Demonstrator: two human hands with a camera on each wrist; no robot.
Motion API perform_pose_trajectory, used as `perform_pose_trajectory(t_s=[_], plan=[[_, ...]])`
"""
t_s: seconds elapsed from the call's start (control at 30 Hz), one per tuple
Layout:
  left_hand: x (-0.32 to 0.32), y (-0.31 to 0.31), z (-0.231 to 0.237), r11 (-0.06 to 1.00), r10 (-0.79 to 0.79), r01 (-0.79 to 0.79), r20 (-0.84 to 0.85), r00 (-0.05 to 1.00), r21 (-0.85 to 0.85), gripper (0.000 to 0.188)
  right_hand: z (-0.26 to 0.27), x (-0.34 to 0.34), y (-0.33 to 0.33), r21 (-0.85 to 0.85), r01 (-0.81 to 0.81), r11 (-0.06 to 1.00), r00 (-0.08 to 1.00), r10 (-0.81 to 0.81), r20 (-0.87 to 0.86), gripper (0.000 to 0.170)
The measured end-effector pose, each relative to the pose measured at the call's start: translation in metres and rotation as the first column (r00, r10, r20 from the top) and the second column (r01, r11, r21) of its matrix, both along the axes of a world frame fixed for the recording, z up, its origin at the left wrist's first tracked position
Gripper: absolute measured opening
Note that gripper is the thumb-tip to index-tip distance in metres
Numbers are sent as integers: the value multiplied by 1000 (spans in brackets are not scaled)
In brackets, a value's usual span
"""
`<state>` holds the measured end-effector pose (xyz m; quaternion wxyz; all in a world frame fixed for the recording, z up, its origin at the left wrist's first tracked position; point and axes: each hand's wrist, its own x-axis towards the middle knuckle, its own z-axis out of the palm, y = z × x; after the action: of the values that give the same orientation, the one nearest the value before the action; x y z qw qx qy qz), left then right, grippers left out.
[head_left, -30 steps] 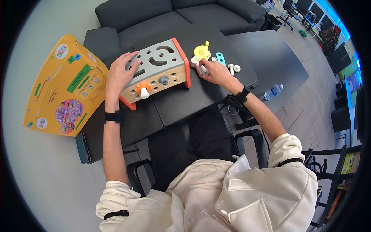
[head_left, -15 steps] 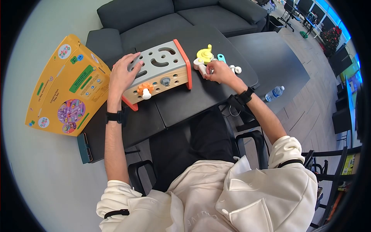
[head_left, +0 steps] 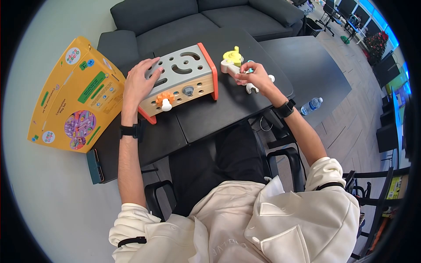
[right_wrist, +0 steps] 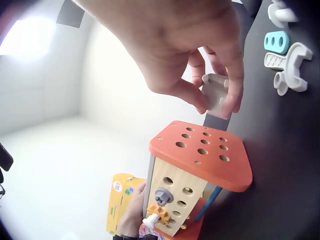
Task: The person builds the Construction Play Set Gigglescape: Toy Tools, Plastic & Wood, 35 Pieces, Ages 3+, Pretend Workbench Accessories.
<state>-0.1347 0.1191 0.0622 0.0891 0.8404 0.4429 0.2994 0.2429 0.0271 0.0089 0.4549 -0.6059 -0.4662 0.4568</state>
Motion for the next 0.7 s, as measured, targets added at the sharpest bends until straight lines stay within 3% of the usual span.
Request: perform_pose_trajectory(t_s=[0.03, 0.1, 0.33, 0.5, 0.7], plan=[[0, 0, -1, 1000, 1, -1, 0, 1000, -1, 42, 3, -2, -3, -1, -1, 1000, 1000, 1, 0, 17], [-1, 2, -2, 1000, -3, 3, -5, 1000, 11, 42, 8, -8, -12, 180, 29, 983, 997, -40, 59, 17], [-1, 4, -4, 1000, 17, -17, -15, 1000, 15, 42, 33, -27, -40, 331, -7, 944, 1000, 12, -11, 19], [-1, 3, -2, 1000, 14, -14, -23, 1000, 13, 43, 42, -43, -55, 500, -90, 861, 990, 24, 136, 19], [0, 2, -2, 1000, 3, -3, -10, 1000, 14, 42, 51, -58, -64, 565, -138, 813, 976, 16, 215, 19]])
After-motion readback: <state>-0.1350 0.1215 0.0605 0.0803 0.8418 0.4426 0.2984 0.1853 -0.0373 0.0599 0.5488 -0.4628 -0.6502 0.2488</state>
